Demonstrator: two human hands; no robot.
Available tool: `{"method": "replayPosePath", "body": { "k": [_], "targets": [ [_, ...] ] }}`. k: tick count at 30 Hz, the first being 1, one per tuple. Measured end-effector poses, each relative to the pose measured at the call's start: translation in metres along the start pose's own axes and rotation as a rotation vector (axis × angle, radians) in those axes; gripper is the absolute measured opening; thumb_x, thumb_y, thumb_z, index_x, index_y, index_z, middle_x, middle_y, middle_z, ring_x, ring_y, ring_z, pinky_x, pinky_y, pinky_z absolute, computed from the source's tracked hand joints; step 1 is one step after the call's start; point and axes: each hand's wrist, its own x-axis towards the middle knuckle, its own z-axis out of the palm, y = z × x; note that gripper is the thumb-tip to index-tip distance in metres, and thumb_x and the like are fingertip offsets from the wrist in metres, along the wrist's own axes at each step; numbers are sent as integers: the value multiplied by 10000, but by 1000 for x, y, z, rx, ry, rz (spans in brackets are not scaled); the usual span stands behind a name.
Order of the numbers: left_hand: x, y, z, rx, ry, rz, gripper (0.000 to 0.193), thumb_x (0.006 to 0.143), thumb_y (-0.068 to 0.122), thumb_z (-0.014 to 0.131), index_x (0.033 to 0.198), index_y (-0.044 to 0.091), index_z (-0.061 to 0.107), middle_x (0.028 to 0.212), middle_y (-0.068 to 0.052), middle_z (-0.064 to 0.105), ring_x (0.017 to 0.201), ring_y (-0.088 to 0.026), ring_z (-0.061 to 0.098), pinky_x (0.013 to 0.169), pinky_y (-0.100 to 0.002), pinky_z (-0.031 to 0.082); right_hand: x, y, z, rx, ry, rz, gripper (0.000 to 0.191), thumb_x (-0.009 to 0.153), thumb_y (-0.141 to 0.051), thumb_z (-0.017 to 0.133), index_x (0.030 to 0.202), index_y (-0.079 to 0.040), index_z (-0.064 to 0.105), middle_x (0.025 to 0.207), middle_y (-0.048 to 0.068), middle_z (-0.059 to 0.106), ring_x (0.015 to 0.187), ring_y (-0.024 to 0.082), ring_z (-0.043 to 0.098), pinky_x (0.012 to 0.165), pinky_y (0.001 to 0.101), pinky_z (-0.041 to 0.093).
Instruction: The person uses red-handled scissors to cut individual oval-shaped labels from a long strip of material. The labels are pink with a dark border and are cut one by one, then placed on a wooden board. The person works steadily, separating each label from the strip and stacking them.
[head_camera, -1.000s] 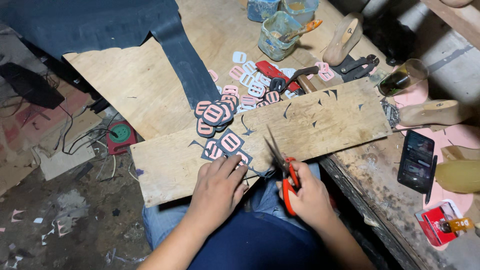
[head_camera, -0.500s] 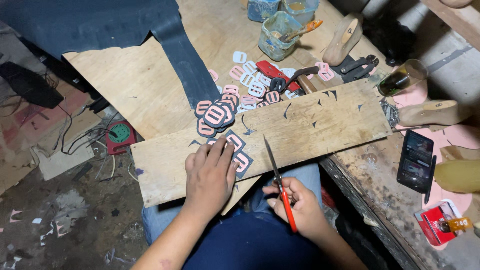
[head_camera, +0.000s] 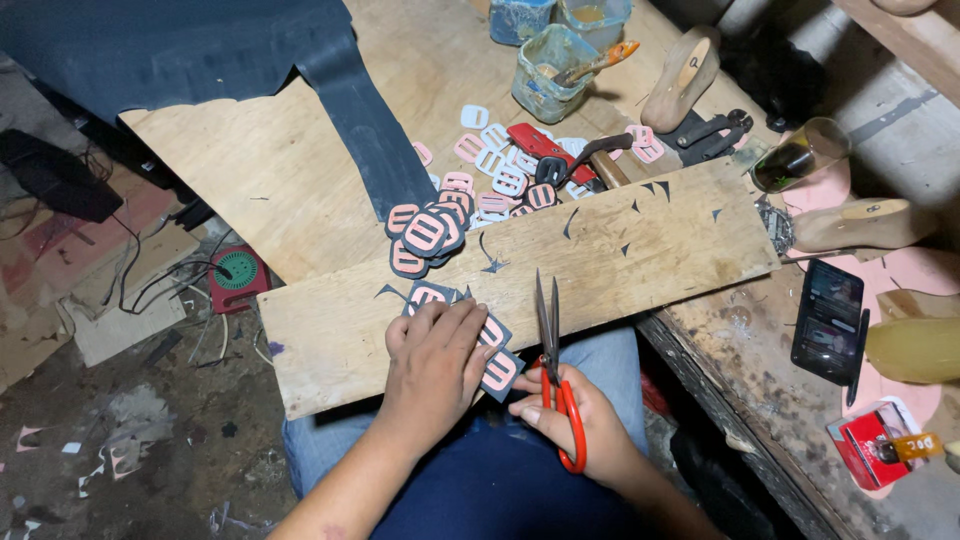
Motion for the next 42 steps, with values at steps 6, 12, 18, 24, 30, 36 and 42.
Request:
{"method": "replayPosePath", "body": {
  "k": [6,12,18,24,30,36,42],
  "targets": [
    [-4,0,0,-152,-64,-24,408,837,181,736,1224,68,671,1231,-93,637,1193,-285,559,1005,-462,331,17,5,13,-71,237,-70,451,824,18,727,1220,28,513,988,134,683,876,160,690,792,296,567],
    [-4,-4,3,-76,-51,71,342,794,166,740,1135,152,720,1295,-107,613,1254,-330,514,1030,-503,320,26,22,17,-129,312,-194,425,834,-1,770,1189,30,539,887,94,646,763,112,620,668,249,515],
    [-11,-3,0,-159,-5,-62,319,832,191,769,1135,103,722,1208,-99,650,1158,-286,566,990,-446,365,5,-5,8,-62,380,-112,392,835,-12,721,1181,19,539,893,111,672,695,155,651,635,282,549],
    [-10,15,14,-1366,-297,-663,243,907,67,713,1112,-37,635,981,-119,720,864,-156,681,793,-295,561,-6,-19,9,-65,250,-227,395,865,-27,703,1222,32,543,909,130,674,737,161,667,677,293,564],
    [-5,9,1,-1527,-174,-838,149,899,3,680,1036,-50,651,920,-91,737,838,-131,701,779,-259,567,-5,-5,2,5,-108,-90,393,932,-137,633,1282,-1,514,1055,112,671,899,176,641,860,313,532],
    [-1,9,-7,-1501,-137,-927,233,855,-17,674,1088,-7,665,912,-85,725,791,-123,685,703,-249,548,-14,0,-1,-64,-239,-9,460,929,-175,655,1341,-12,532,1044,77,631,922,171,620,863,305,518],
    [-2,13,-3,-1455,-41,-919,250,861,-26,698,1104,-36,643,910,-86,724,784,-117,682,717,-249,554,-13,2,-2,-36,-222,22,442,941,-181,655,1327,7,551,1020,76,630,914,159,605,854,303,514]
  ]
}}
